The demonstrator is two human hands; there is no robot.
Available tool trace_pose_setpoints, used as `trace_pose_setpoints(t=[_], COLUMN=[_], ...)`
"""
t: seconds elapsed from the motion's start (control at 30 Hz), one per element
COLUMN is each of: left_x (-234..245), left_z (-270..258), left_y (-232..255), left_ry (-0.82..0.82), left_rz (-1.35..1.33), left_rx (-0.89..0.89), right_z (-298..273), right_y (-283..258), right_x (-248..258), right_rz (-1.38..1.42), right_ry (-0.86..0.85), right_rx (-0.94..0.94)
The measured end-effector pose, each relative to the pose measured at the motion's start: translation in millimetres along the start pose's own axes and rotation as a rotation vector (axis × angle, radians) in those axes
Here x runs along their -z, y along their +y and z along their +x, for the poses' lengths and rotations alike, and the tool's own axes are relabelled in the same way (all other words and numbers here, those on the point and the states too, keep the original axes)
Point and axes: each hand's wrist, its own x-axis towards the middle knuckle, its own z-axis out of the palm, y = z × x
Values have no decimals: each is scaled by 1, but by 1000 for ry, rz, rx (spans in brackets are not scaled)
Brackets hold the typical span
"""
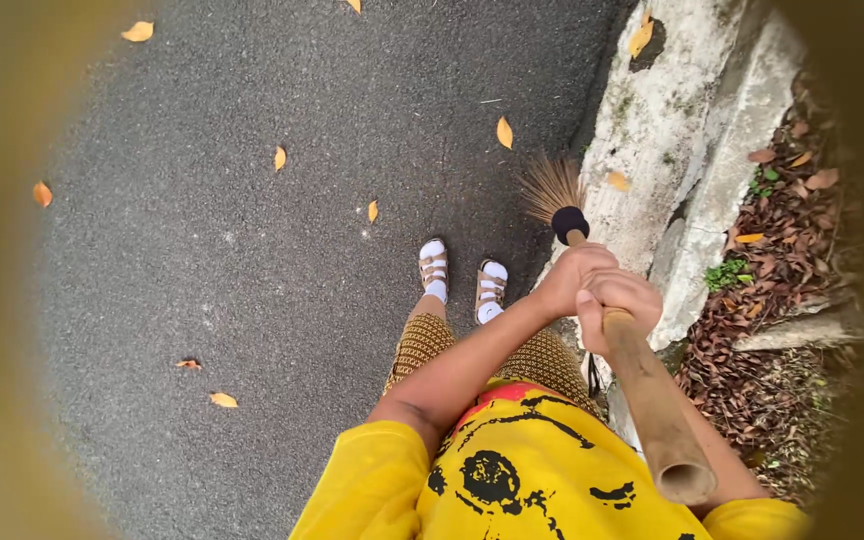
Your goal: Sweeping dry leaves on an outdoor paved surface using a broom.
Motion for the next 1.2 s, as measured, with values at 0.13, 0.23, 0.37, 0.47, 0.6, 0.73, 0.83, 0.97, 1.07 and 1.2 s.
trace_pose_setpoints(t=[0.13,0.23,0.37,0.47,0.6,0.73,0.83,0.97,1.07,1.2], left_x=[47,100,166,195,194,176,180,203,239,274], left_z=[-24,-47,-74,-78,-62,-40,-32,-44,-47,-88], left_y=[24,46,56,47,15,7,20,43,77,68], left_ry=[48,122,231,268,199,83,34,80,183,344], left_rz=[75,216,416,480,369,114,-73,52,149,437], left_rx=[19,58,115,130,108,100,4,31,39,171], right_z=[18,29,40,44,45,51,64,73,88,101], right_y=[-31,-45,-43,-28,-3,-18,-44,-67,-73,-78], right_x=[-35,-78,-138,-170,-175,-167,-171,-188,-207,-243], right_rz=[68,171,371,463,266,117,39,58,166,384], right_ry=[-74,-133,-199,-248,-119,-69,-73,-161,-231,-350], right_rx=[30,84,160,121,82,61,75,98,127,156])
